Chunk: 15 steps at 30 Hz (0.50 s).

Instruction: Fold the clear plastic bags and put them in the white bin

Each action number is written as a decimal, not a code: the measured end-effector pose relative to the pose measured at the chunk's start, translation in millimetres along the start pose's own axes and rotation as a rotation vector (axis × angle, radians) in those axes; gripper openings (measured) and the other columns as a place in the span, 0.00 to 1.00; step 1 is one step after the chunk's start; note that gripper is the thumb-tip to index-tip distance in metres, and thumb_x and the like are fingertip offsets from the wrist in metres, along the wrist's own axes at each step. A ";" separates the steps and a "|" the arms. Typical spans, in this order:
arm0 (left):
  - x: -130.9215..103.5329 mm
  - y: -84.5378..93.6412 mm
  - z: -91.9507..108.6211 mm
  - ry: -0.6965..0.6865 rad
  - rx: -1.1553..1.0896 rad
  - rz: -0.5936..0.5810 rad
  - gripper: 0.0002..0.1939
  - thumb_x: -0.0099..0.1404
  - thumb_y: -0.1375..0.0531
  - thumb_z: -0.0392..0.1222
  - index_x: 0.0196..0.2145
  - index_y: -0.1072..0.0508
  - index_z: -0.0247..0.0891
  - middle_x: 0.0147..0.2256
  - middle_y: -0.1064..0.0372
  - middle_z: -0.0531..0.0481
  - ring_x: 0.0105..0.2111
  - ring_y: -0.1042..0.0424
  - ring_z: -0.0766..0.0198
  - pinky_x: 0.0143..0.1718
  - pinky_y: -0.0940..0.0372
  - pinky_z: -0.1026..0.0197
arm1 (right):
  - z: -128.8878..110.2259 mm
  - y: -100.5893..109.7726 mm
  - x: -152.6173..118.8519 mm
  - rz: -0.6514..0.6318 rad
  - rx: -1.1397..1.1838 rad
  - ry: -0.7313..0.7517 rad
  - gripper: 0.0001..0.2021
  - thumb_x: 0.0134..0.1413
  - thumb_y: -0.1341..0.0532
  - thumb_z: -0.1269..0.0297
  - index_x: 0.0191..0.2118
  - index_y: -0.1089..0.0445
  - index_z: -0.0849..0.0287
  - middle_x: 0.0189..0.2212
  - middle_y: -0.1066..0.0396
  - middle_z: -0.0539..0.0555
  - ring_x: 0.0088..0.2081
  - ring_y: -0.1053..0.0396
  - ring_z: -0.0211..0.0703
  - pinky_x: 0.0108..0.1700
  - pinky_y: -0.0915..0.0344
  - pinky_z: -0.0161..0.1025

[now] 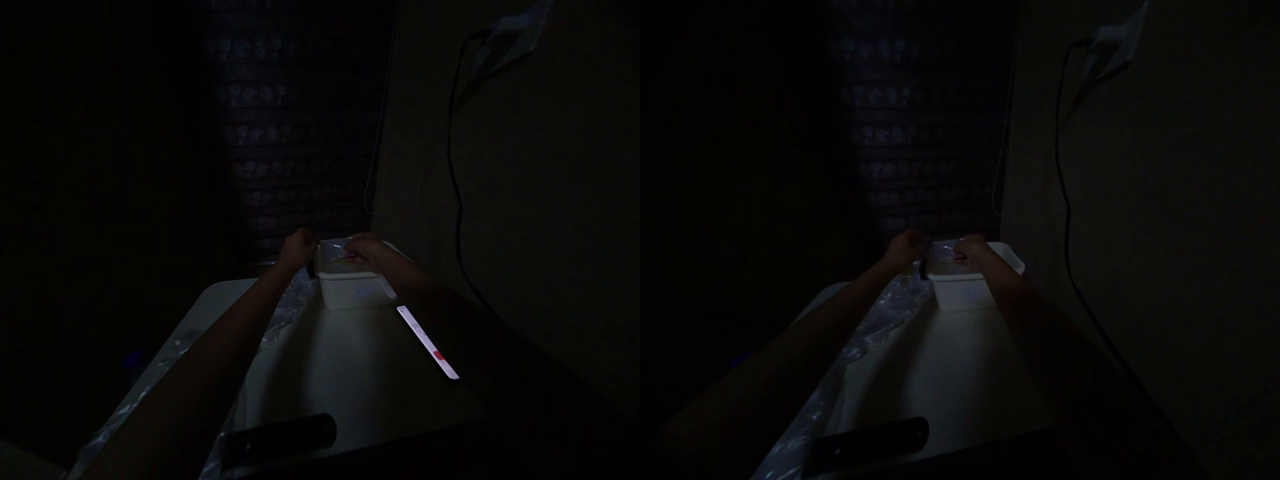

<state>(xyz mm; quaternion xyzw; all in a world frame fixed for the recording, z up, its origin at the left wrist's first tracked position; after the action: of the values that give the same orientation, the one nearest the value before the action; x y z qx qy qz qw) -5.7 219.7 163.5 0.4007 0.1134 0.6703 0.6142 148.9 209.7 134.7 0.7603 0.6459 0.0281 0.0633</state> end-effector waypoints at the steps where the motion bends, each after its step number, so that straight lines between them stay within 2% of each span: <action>1: 1.4 -5.8 -1.0 -0.095 0.143 -0.055 0.11 0.50 0.46 0.35 0.34 0.33 0.33 0.33 0.32 0.47 0.32 0.33 0.65 0.34 0.40 0.64 | 7.1 1.4 3.8 0.018 -0.068 -0.031 0.09 0.32 0.45 0.82 0.20 0.41 0.62 0.12 0.42 0.43 0.16 0.41 0.29 0.20 0.42 0.28; 3: 1.1 -18.9 -6.5 -0.224 0.338 -0.169 0.10 0.52 0.49 0.36 0.31 0.30 0.35 0.34 0.32 0.47 0.36 0.34 0.64 0.38 0.42 0.64 | 19.1 4.3 9.5 0.056 -0.196 -0.070 0.08 0.32 0.43 0.81 0.21 0.41 0.62 0.10 0.44 0.42 0.14 0.43 0.29 0.17 0.47 0.27; 4: 0.7 -24.2 -10.3 -0.245 0.391 -0.209 0.11 0.53 0.50 0.36 0.31 0.30 0.35 0.34 0.32 0.48 0.36 0.34 0.64 0.38 0.42 0.64 | 22.7 4.8 11.9 0.066 -0.260 -0.070 0.08 0.31 0.42 0.80 0.21 0.40 0.62 0.09 0.45 0.42 0.14 0.45 0.28 0.15 0.50 0.26; 7: 0.1 -33.4 -14.4 -0.261 0.459 -0.229 0.13 0.52 0.50 0.37 0.32 0.29 0.38 0.35 0.31 0.50 0.38 0.35 0.63 0.41 0.44 0.62 | 25.5 0.8 19.8 0.047 -0.501 -0.027 0.06 0.31 0.42 0.77 0.22 0.38 0.62 0.08 0.49 0.41 0.12 0.50 0.27 0.13 0.55 0.26; 11: -3.9 -42.3 -10.3 -0.170 0.455 -0.259 0.13 0.51 0.50 0.42 0.31 0.28 0.41 0.34 0.31 0.51 0.40 0.38 0.59 0.42 0.45 0.56 | 25.8 -4.3 29.1 0.034 -0.740 -0.022 0.08 0.29 0.41 0.77 0.23 0.36 0.63 0.08 0.49 0.41 0.13 0.49 0.28 0.14 0.54 0.26; 15: -9.1 -48.8 -5.4 -0.084 0.539 -0.343 0.13 0.47 0.47 0.42 0.31 0.28 0.44 0.38 0.33 0.51 0.46 0.45 0.50 0.42 0.48 0.49 | 25.4 -5.2 26.7 -0.008 -0.860 -0.055 0.10 0.27 0.39 0.74 0.25 0.34 0.63 0.13 0.41 0.46 0.19 0.40 0.34 0.17 0.48 0.29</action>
<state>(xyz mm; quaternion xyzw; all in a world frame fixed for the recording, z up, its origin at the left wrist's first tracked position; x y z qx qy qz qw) 25.7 224.0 124.9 0.5513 0.3272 0.4858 0.5942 151.4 235.3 107.8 0.6628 0.5762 0.2741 0.3919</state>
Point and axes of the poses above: each hand's wrist, its own x-axis towards the middle knuckle, its own y-axis out of the back of the hand, z = x × y, the point moved 7 cm from there along x, towards the middle knuckle
